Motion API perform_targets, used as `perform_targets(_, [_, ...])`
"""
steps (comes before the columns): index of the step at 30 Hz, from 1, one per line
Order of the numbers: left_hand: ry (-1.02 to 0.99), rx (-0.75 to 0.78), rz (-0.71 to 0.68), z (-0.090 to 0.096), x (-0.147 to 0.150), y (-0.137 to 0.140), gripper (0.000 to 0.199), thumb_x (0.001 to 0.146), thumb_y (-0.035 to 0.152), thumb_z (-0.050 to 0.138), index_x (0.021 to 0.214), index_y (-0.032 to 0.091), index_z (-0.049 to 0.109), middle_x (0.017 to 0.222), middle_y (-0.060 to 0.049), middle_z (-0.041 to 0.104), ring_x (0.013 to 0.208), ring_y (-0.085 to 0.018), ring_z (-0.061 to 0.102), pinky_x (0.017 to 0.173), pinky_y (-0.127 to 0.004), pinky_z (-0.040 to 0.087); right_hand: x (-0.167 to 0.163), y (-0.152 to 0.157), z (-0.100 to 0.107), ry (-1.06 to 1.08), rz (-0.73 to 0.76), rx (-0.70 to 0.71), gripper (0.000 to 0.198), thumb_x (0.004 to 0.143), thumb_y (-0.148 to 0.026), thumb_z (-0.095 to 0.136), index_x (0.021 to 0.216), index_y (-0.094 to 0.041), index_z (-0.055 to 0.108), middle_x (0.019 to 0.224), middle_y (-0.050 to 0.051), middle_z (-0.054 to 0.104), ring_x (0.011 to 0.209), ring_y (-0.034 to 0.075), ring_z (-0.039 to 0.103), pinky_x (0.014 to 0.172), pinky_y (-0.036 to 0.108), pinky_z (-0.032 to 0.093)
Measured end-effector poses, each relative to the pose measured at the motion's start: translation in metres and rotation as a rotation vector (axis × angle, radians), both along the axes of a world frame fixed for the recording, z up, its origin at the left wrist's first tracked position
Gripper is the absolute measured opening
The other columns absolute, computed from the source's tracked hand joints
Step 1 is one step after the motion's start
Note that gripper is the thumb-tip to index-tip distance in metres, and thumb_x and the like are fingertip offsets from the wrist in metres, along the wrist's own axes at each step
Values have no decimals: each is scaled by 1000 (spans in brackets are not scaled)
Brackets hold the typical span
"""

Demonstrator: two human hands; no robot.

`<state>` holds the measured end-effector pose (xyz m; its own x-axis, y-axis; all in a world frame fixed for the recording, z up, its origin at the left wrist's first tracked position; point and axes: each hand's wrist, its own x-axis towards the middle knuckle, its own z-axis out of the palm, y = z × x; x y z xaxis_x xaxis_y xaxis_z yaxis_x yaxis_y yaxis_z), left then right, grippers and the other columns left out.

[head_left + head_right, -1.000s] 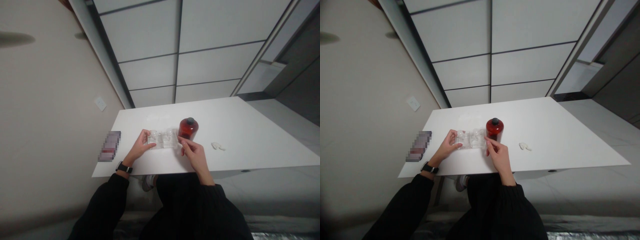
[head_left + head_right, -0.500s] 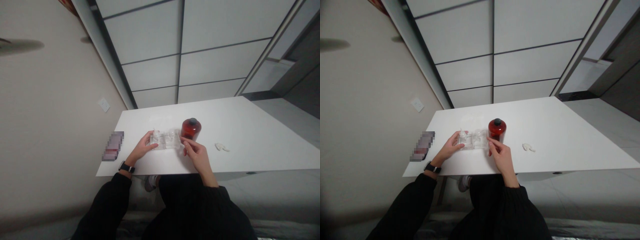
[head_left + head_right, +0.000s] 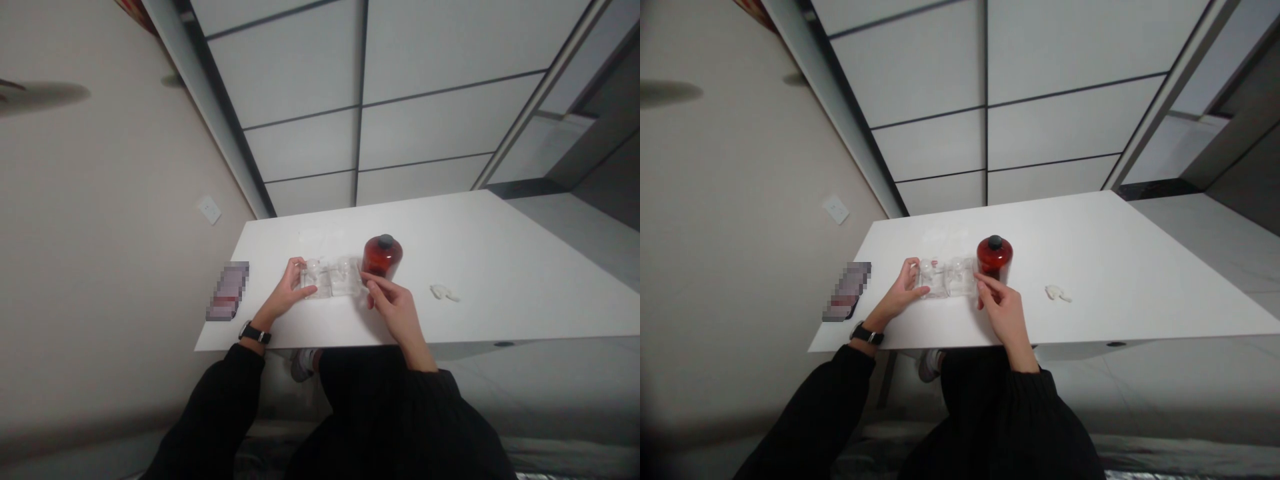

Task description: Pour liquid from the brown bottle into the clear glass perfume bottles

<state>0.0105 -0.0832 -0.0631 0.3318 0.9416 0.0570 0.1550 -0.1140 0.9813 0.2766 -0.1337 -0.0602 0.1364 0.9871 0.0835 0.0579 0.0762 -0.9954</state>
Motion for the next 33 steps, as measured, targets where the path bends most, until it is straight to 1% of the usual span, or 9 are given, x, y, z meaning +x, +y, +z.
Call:
perform_targets(3, [4, 32, -59, 2, 0, 0, 79, 85, 47, 82, 150, 26, 42, 163, -13, 46, 153, -33, 43, 128, -46, 31, 0, 0, 1, -8, 0, -7, 56, 85, -58, 67, 115, -13, 83, 56, 1, 64, 57, 18, 55, 58, 31, 45])
perform_targets(5, [10, 54, -76, 1, -1, 1, 74, 86, 47, 81, 148, 25, 46, 164, -13, 46, 156, -33, 39, 130, -47, 28, 0, 0, 0, -14, 3, -13, 58, 85, -58, 66, 116, -12, 83, 55, 0, 63, 55, 17, 52, 56, 30, 42])
perform_targets(11, [-67, 4, -1, -11, -2, 6, 64, 79, 51, 87, 119, 26, 44, 138, -11, 61, 129, -29, 60, 114, -47, 45, 2, 1, 0, -30, 16, -10, 58, 85, -56, 65, 117, -10, 82, 56, 1, 63, 55, 17, 52, 56, 30, 43])
perform_targets(15, [-62, -1, -17, -8, -2, 4, 71, 81, 47, 87, 132, 27, 43, 142, -11, 59, 134, -29, 58, 118, -46, 41, 2, 1, 1, -20, 20, -12, 58, 85, -56, 65, 117, -10, 81, 56, 1, 64, 57, 18, 56, 60, 32, 46])
perform_targets(19, [-37, 24, -75, -3, -1, 4, 74, 85, 46, 83, 146, 26, 47, 157, -12, 52, 150, -33, 45, 127, -47, 31, 1, 0, 3, -7, 30, -24, 59, 84, -56, 66, 117, -10, 81, 57, 1, 64, 55, 17, 54, 61, 32, 46])
perform_targets(23, [-18, 39, -42, -8, -2, 6, 64, 84, 47, 84, 135, 24, 53, 147, -12, 58, 143, -32, 52, 124, -49, 35, 1, 0, 4, -3, 34, -38, 60, 84, -57, 66, 119, -10, 80, 57, 0, 64, 52, 16, 51, 60, 32, 45])
perform_targets(27, [-89, 0, 4, -14, -3, 8, 69, 78, 47, 89, 127, 27, 45, 139, -11, 61, 132, -29, 60, 114, -46, 45, 2, 0, 4, -7, 27, -30, 58, 85, -56, 66, 118, -10, 81, 57, 0, 64, 53, 16, 51, 60, 32, 45])
perform_targets(30, [-93, -7, -25, -13, -3, 7, 73, 79, 45, 88, 134, 27, 44, 143, -12, 58, 138, -29, 56, 119, -46, 40, 2, 0, 3, -12, 21, -26, 58, 84, -56, 66, 117, -11, 81, 57, 1, 64, 54, 16, 52, 60, 32, 45])
perform_targets(33, [-65, 7, -30, -11, -3, 7, 65, 81, 46, 87, 129, 25, 49, 143, -12, 59, 139, -31, 54, 121, -46, 38, 2, 0, 2, -12, 29, -25, 59, 84, -57, 66, 117, -11, 81, 57, 1, 64, 56, 17, 53, 60, 31, 44])
